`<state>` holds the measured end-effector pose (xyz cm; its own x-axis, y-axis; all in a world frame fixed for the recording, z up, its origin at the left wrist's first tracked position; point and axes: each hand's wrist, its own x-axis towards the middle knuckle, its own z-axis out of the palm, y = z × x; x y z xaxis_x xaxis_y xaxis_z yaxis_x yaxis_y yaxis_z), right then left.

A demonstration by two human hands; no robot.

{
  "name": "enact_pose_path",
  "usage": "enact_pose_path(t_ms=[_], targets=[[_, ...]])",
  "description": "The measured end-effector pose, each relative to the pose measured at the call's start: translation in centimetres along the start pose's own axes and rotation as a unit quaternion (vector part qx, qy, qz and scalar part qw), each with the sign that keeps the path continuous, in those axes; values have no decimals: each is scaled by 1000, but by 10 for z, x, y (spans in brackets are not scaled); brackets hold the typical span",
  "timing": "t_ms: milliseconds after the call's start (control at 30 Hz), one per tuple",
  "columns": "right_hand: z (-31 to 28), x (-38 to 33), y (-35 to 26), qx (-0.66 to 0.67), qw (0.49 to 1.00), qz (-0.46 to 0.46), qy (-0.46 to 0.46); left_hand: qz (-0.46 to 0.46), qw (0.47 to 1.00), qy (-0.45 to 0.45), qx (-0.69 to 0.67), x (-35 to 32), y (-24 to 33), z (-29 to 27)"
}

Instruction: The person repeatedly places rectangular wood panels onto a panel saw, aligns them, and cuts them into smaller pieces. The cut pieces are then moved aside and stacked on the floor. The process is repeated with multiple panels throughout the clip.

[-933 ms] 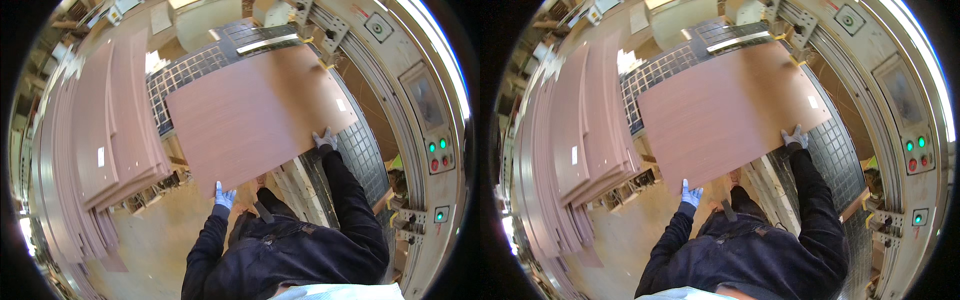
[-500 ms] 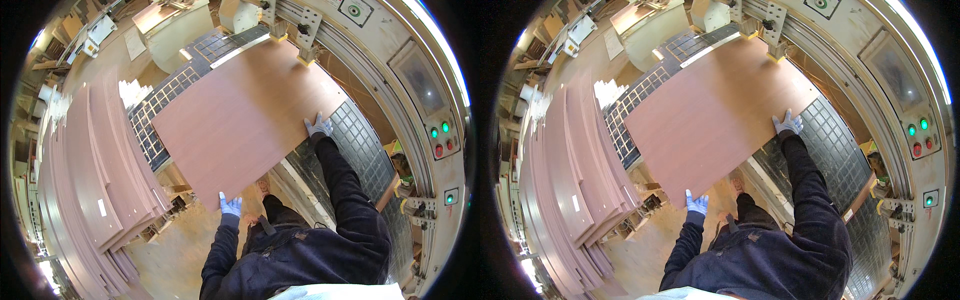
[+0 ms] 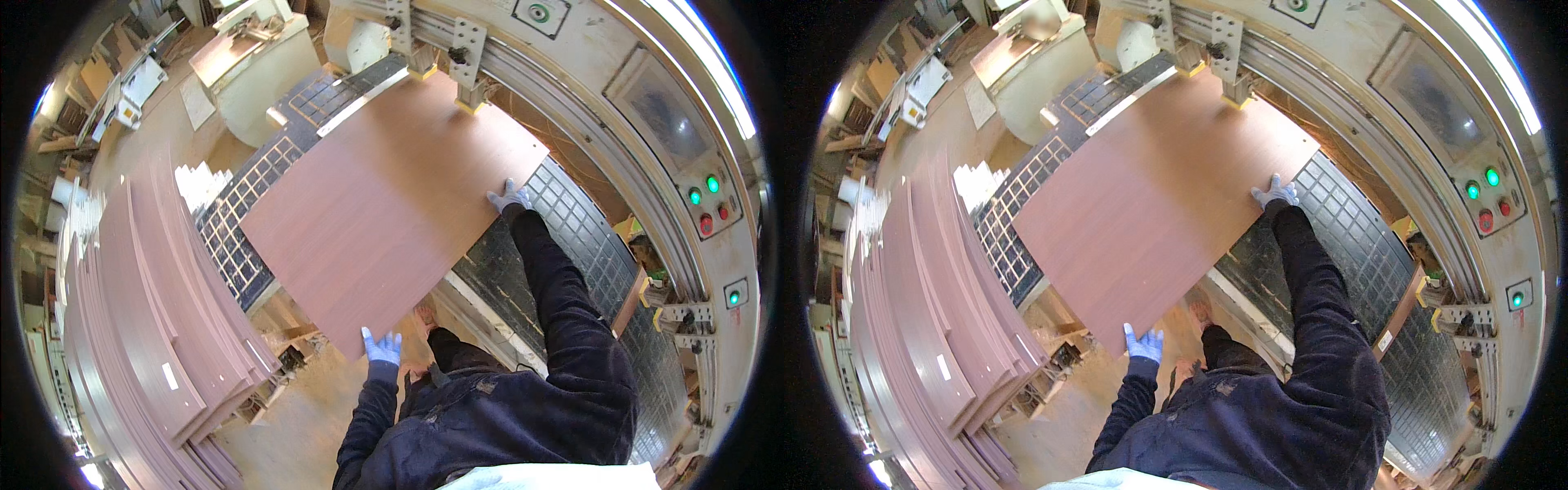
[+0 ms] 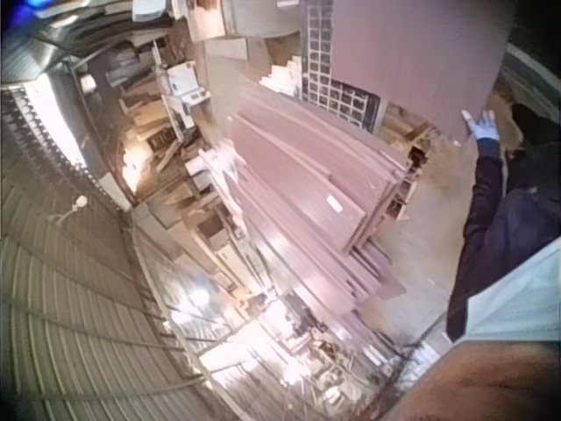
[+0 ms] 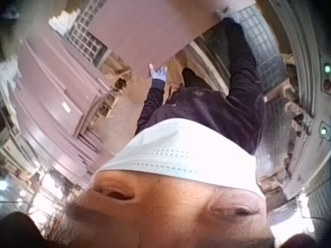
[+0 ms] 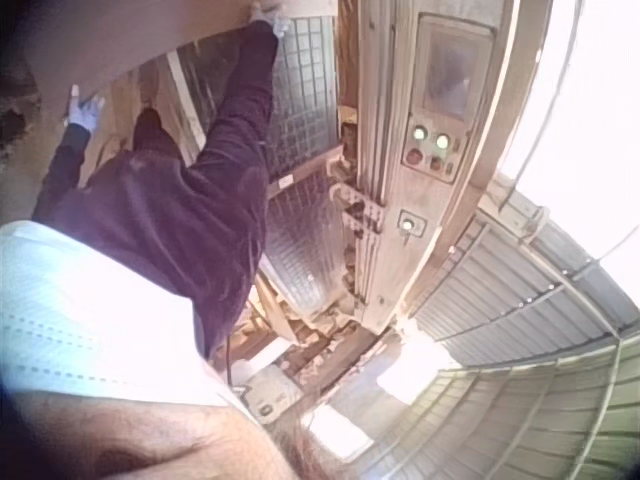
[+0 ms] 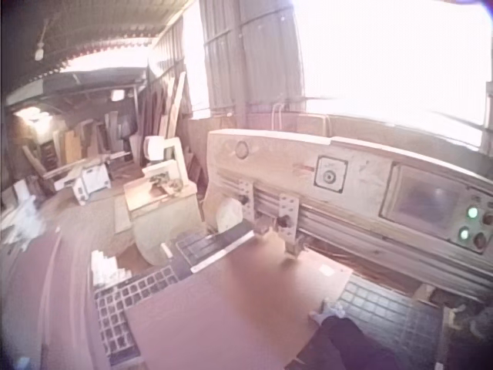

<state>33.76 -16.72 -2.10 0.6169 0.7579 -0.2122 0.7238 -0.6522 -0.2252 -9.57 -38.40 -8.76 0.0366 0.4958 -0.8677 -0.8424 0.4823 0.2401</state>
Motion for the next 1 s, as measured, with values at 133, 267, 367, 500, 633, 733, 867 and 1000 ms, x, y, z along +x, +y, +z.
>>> enact_pose_path(t_ms=[133,267,367,500,633,733,867,1000], targets=[[-99,7,-41,-8,918,-237,317,-61,997,17,43,-31,2,-6],[-276,12,-101,-84,763,-347,539,-36,994,-89,45,-25,-1,-73],[-332,52,-122,-215,737,-334,547,-31,984,-176,-23,-17,6,-107],[-349,147,-101,-232,734,-249,588,-40,976,-211,-33,-14,34,-121],[-299,90,-130,-155,886,-257,354,31,969,-244,-2,-28,45,-167],[-174,11,-97,-34,803,-278,526,-4,970,-234,72,-22,59,-177],[-27,-202,6,89,910,-272,299,-77,969,-127,197,9,88,-202],[87,-366,145,77,963,-112,234,-61,924,-44,375,-53,73,-135]])
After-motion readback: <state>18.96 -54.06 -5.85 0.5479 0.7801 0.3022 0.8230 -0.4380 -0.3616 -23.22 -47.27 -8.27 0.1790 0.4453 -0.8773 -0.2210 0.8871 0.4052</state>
